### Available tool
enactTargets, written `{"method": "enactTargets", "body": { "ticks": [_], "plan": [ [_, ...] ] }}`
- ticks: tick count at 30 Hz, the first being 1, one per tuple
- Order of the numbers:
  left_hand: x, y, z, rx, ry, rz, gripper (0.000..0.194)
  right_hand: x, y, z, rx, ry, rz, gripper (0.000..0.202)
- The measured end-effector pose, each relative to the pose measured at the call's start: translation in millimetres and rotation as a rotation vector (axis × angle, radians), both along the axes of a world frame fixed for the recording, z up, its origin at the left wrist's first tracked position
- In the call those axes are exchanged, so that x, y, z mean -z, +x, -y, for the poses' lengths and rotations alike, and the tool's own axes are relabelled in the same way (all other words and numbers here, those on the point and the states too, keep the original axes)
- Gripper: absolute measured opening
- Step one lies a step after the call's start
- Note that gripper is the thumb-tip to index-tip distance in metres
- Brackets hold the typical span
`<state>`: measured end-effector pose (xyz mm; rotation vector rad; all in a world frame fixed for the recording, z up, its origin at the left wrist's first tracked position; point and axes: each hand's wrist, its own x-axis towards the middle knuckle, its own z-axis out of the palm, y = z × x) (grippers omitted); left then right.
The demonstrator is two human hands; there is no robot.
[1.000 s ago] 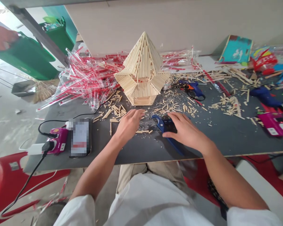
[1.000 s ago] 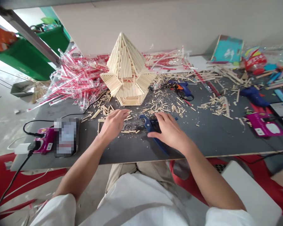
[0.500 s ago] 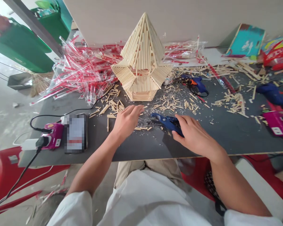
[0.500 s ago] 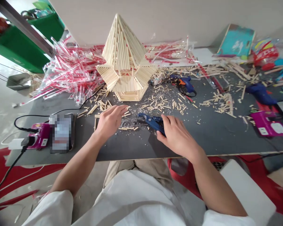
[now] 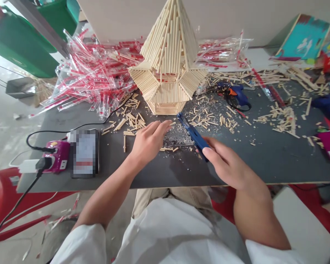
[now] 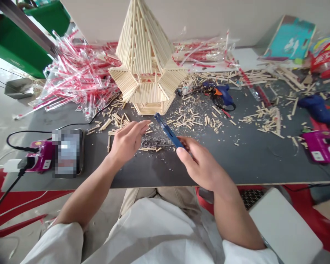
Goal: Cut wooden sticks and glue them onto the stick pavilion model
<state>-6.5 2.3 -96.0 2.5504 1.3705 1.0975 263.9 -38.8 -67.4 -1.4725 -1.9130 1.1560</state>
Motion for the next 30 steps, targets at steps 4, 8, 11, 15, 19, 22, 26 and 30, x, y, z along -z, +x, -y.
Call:
{"method": "enactTargets", "body": {
  "ticks": [4, 8, 11, 15, 19, 22, 26, 30],
  "plan": [
    [0.6, 1, 1, -0.021, -0.015, -0.039, 0.027, -1.1, -20, 0, 0.015, -0.054, -0.066, 0.043],
    [1.2, 1, 2, -0.063, 0.006, -0.075, 0.027, -1.3, -32, 1, 0.036, -0.097, -0.108, 0.045],
    [0.5, 1, 2, -0.060, 0.044, -0.065, 0.025, -1.3, -38, 3, 0.032, -0.132, -0.141, 0.048],
    [-0.4, 1, 2, -0.048, 0.052, -0.050, 0.024, -1.7, -44, 7, 0.065, -0.093, -0.134, 0.049],
    [-0.1, 1, 2, -0.052, 0.069, -0.057, 0.020, -1.7, -47, 8, 0.070, -0.090, -0.119, 0.049],
    [0.8, 0, 2, -0.055, 0.072, -0.066, 0.020, -0.4, -49, 7, 0.078, -0.087, -0.116, 0.049],
    [1.5, 0, 2, -0.066, 0.066, -0.072, 0.021, 2.5, -50, 6, 0.084, -0.062, -0.114, 0.047],
    [1.9, 0, 1, -0.068, 0.048, -0.075, 0.021, 5.5, -52, 7, 0.096, -0.054, -0.135, 0.045]
  ]
}}
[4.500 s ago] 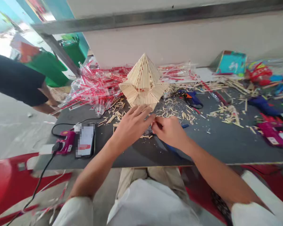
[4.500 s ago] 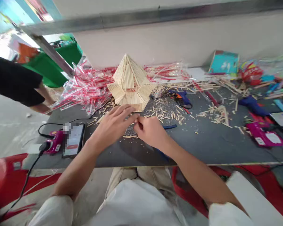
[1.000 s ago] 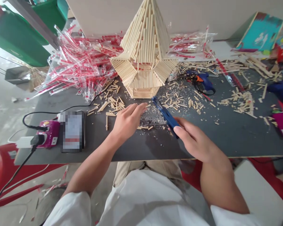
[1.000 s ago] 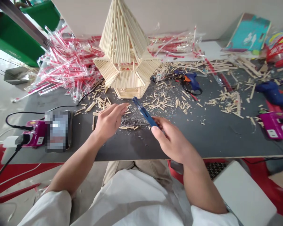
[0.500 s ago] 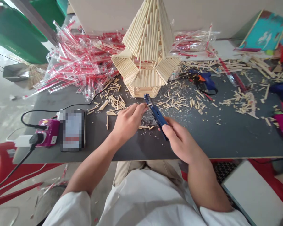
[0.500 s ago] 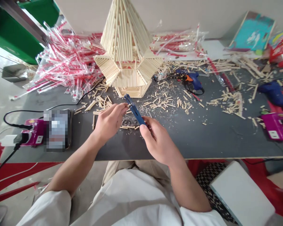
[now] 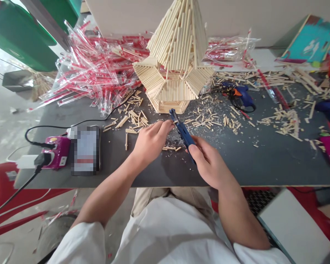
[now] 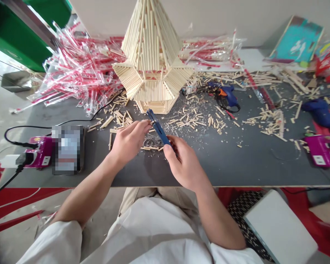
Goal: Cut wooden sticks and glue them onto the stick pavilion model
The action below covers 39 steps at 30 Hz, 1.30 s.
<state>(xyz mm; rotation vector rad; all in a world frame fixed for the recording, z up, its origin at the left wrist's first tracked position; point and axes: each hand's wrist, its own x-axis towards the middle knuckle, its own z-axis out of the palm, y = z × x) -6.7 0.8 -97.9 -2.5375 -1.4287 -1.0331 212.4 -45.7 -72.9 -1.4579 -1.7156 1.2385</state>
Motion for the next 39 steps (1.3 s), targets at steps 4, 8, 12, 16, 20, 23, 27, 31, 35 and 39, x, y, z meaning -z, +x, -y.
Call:
{"method": "enactTargets", "body": {
  "ticks": [4, 8, 12, 16, 20, 23, 27, 31, 35, 39],
  "plan": [
    [0.3, -1, 0, 0.001, 0.002, 0.007, 0.022, -0.8, -1, 1, -0.003, 0.014, 0.036, 0.042],
    [-0.3, 0, 1, 0.002, -0.013, 0.014, 0.021, -4.0, -2, 0, -0.004, 0.015, 0.069, 0.043],
    [-0.5, 0, 1, -0.001, -0.021, 0.022, 0.023, -3.4, -2, -1, -0.003, 0.010, 0.050, 0.043],
    [1.5, 0, 0, -0.007, -0.037, 0.030, 0.026, -1.1, -2, -1, -0.003, 0.020, 0.079, 0.045],
    [3.8, -1, 1, 0.024, -0.070, 0.075, 0.026, 1.9, -3, -1, 0.006, 0.006, 0.184, 0.057],
    [4.1, -1, 1, 0.023, -0.079, 0.081, 0.027, 5.1, -4, -3, 0.012, 0.003, 0.238, 0.062],
    [3.1, 0, 1, 0.008, -0.077, 0.063, 0.027, 7.9, -7, -8, -0.002, 0.023, 0.279, 0.067],
    [1.9, 0, 2, -0.008, -0.070, 0.082, 0.026, 4.8, -8, -11, -0.038, 0.046, 0.327, 0.065],
    [3.2, 1, 2, -0.013, -0.086, 0.096, 0.023, 0.2, -7, -11, -0.083, 0.034, 0.380, 0.067],
    [6.0, 1, 3, -0.010, -0.133, 0.109, 0.024, 0.9, -8, -9, -0.089, 0.035, 0.491, 0.072]
  ]
}}
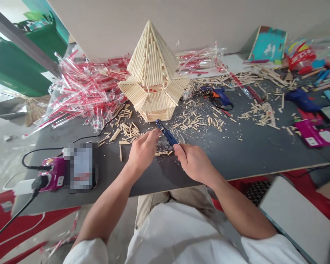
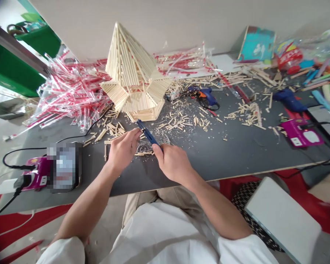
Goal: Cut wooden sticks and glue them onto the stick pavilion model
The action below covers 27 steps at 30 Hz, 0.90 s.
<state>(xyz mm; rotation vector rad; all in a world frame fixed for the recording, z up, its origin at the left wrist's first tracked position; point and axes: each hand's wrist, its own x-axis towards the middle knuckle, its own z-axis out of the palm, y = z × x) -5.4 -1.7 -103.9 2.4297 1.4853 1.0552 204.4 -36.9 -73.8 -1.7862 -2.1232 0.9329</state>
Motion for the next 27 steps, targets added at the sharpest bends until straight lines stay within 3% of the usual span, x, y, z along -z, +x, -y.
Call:
{"method": "enactTargets", "body": {
  "ticks": [4, 9, 15, 20, 23, 27],
  "plan": [
    [-3.1, 1, 1, -0.003, -0.025, 0.040, 0.024, 1.2, -2, 2, -0.004, 0.041, 0.146, 0.073],
    [-12.5, -3, 1, -0.056, 0.081, 0.094, 0.022, 2.8, 8, 6, 0.027, 0.112, 0.280, 0.066],
    [-11.5, -2, -2, -0.050, 0.170, 0.112, 0.018, 19.1, 33, 14, 0.049, 0.271, 0.355, 0.058],
    [-10.2, -2, -4, -0.003, 0.015, 0.201, 0.018, 33.9, 58, 8, 0.144, 0.511, 0.504, 0.059],
    [-13.7, -1, -6, 0.048, -0.067, 0.274, 0.017, 41.7, 69, 4, 0.195, 0.564, 0.572, 0.063],
    [-20.5, 3, -9, 0.024, -0.220, 0.469, 0.016, 53.5, 73, 7, 0.232, 0.590, 0.594, 0.069]
  ]
}}
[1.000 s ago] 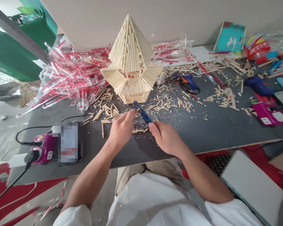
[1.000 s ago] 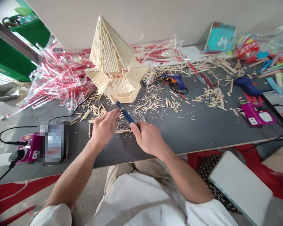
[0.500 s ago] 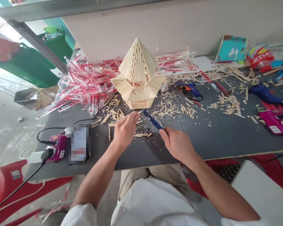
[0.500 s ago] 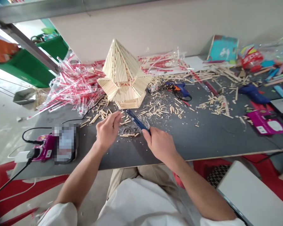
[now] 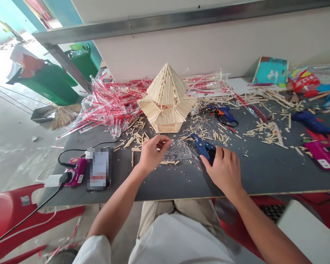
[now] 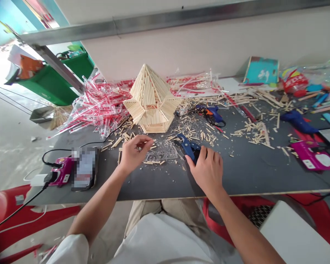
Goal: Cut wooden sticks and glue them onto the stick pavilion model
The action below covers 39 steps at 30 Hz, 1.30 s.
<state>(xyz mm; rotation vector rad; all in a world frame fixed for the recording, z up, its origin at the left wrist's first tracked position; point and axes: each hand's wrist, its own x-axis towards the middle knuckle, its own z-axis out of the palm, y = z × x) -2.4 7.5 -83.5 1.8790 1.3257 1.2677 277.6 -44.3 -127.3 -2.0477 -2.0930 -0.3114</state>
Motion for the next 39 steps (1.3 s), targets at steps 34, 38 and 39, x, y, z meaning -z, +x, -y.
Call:
{"method": "enactTargets", "body": {
  "ticks": [34, 38, 39],
  "plan": [
    [-93.8, -9, -95, 0.294, -0.024, 0.117, 0.054, -167.0, -80, -131, -0.779, -0.118, -0.843, 0.050],
    [-93.3, -8, -95, 0.263, -0.039, 0.114, 0.054, -160.9, -76, -138, -0.849, -0.054, -0.836, 0.034],
    [-94.5, -8, -95, 0.245, -0.042, 0.106, 0.055, -159.1, -76, -139, -0.861, -0.029, -0.830, 0.035]
  ]
}}
